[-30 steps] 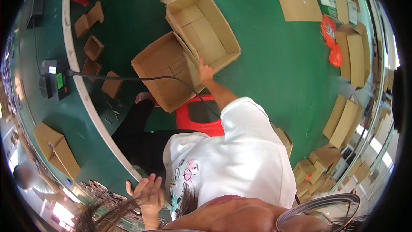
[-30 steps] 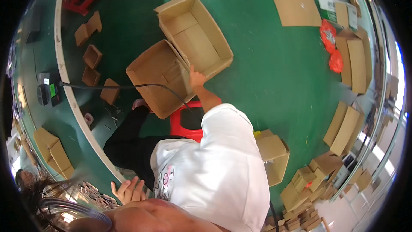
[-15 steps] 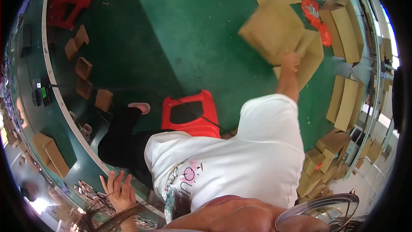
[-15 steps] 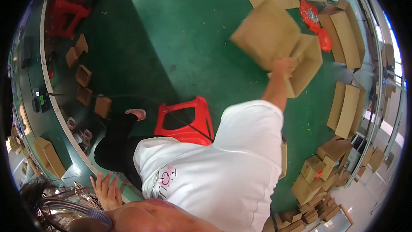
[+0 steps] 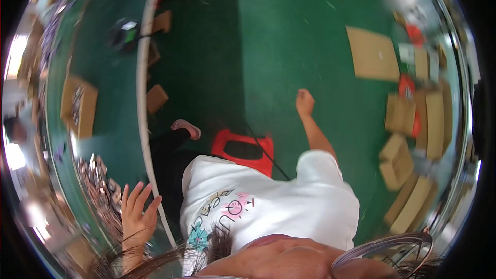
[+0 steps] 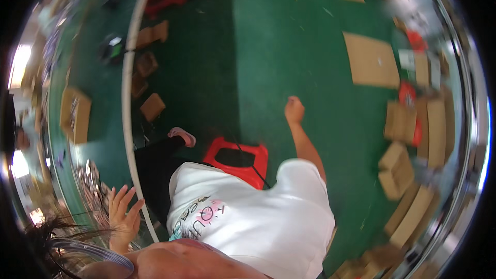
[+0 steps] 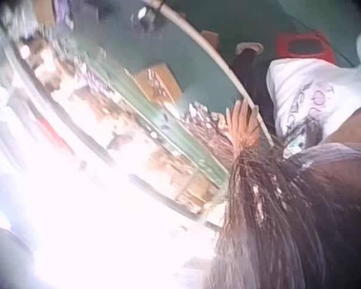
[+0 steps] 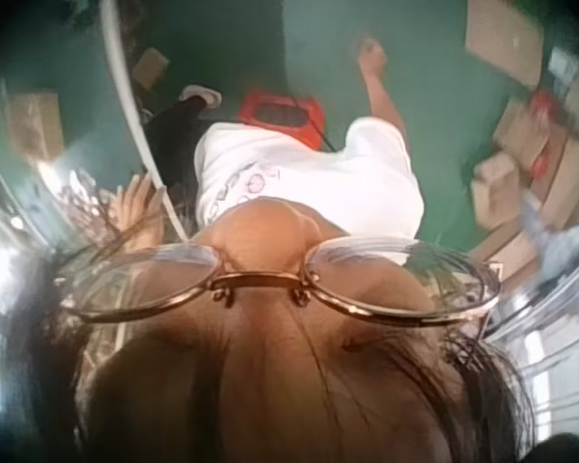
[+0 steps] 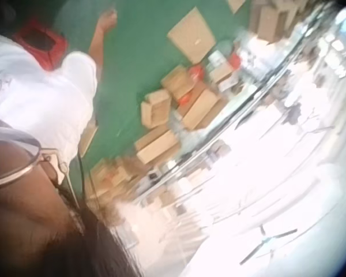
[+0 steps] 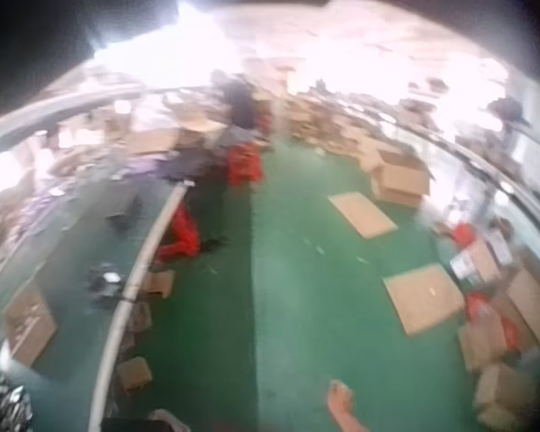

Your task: Assemble small purple handheld fans on an electronics factory production line.

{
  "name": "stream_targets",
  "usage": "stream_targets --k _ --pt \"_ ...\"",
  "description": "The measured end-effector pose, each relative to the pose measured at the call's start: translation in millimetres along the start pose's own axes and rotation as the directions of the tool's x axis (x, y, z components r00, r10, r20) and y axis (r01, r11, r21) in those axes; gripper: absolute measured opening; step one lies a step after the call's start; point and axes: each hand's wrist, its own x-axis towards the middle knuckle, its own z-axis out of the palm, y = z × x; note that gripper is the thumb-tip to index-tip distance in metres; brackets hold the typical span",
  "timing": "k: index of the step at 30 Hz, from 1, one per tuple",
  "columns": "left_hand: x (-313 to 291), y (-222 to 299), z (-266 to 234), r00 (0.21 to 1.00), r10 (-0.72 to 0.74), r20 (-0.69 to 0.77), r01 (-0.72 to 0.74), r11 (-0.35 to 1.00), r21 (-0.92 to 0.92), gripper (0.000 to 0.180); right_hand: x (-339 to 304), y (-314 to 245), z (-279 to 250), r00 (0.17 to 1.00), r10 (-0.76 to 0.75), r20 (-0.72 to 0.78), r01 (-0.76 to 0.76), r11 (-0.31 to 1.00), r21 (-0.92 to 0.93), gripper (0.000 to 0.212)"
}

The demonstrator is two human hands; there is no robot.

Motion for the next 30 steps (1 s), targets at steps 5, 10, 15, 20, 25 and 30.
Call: stream_targets --k 5,10,15,20,25,30 --pt "-37.1 6.4 9.0 0.974 -0.037 -0.225 0.011 0.993 -0.118 0.024 70.2 -122.9 -53.6 0.999 0.003 -0.051 0.025 0.842 0.54 0.02" --pt "-92.2 46.5 31.9 0.92 -0.214 -0.327 0.066 0.91 -0.41 0.027 27.3 -335.3 -98.4 0.939 -0.291 -0.184 0.337 0.665 0.667 0.02" --pt "-144.7 57.0 48.3 0.689 -0.586 -0.427 0.232 0.736 -0.636 0.029 -76.9 -478.5 -95.1 0.567 -0.761 -0.315 0.684 0.222 0.694 0.022" --pt "-181.6 41.3 62.7 0.43 -0.697 -0.573 0.368 0.715 -0.594 0.03 -164.4 -560.2 -101.4 0.147 -0.85 -0.506 0.718 -0.259 0.645 0.032" --pt "-193.4 37.2 74.1 0.287 -0.69 -0.665 0.434 0.712 -0.552 0.031 -252.0 -609.1 -112.1 -0.315 -0.646 -0.695 0.289 -0.763 0.578 0.027" --pt "-207.0 30.6 83.5 0.228 -0.71 -0.666 0.503 0.672 -0.543 0.032 -344.5 -637.0 -86.0 -0.523 -0.408 -0.748 -0.085 -0.849 0.522 0.034"
